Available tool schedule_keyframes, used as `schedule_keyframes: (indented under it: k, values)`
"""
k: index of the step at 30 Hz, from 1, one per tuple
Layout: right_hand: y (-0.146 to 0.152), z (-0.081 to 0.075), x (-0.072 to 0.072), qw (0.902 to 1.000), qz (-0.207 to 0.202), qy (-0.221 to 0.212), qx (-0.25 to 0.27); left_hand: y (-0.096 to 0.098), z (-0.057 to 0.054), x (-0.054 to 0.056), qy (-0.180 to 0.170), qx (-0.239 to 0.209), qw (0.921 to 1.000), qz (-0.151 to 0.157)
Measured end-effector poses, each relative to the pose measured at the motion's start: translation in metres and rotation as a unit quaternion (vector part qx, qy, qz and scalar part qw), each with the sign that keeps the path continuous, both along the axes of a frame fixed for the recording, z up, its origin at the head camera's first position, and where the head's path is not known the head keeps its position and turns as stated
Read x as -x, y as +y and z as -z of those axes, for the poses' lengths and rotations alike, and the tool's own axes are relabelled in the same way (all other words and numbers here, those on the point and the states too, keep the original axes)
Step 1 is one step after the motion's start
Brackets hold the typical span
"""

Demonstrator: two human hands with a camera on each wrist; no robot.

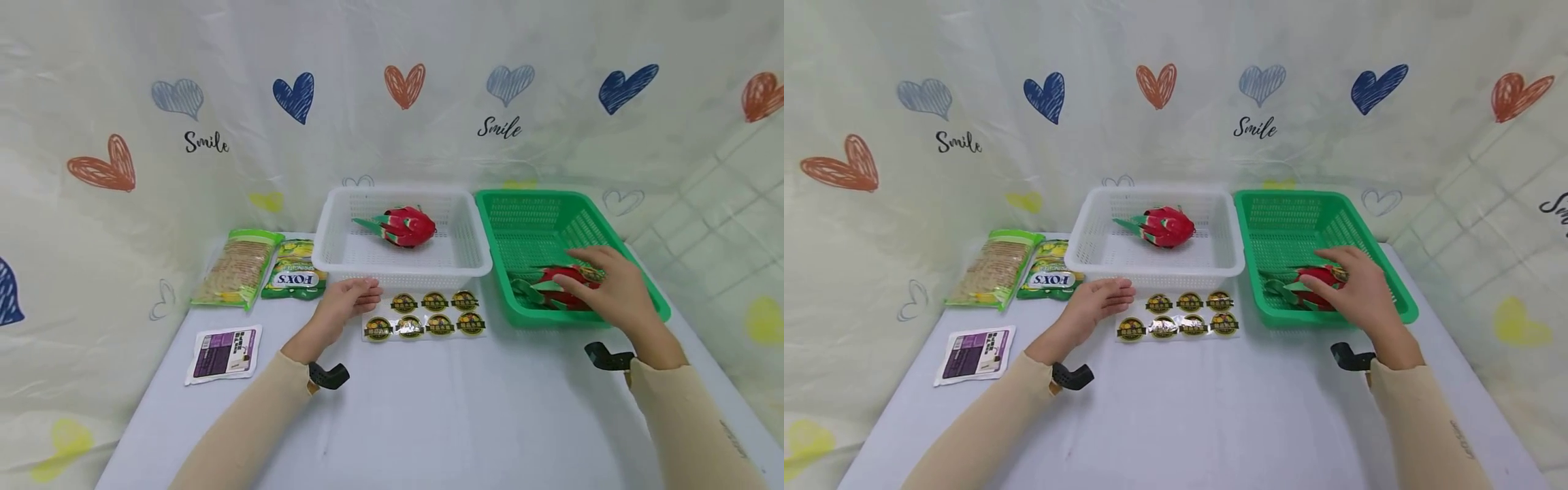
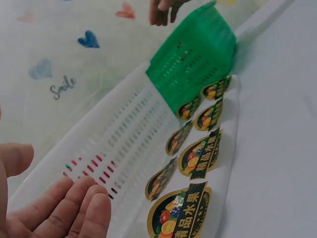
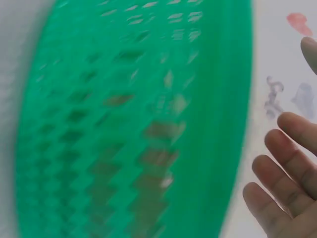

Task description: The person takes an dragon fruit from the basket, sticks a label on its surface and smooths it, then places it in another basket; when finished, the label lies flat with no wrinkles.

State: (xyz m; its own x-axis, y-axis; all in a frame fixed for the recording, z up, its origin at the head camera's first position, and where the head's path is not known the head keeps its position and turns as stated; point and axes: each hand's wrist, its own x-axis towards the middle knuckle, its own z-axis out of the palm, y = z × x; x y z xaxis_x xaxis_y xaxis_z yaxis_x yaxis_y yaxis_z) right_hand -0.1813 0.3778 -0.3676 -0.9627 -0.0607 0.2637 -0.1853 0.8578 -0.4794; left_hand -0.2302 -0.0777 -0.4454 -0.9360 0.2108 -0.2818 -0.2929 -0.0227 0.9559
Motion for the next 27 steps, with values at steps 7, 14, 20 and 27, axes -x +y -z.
schedule_keyframes:
  k: [7,14,20,27]
  values:
    - [-0.04,-0.016,0.038,0.9977,-0.059,-0.025,-0.022,-0.011,0.003,0.019,-0.056,-0.102,0.9913,-0.062]
    - [-0.083,-0.031,0.076,0.9889,-0.114,-0.092,-0.027,-0.011,0.002,0.025,-0.052,-0.123,0.9881,-0.076]
    - [-0.112,-0.035,0.105,0.9849,-0.125,-0.117,-0.03,-0.013,0.002,0.026,-0.052,-0.137,0.9867,-0.07]
    - [-0.144,-0.034,0.141,0.9827,-0.123,-0.137,-0.022,-0.015,0.001,0.026,-0.059,-0.146,0.9851,-0.07]
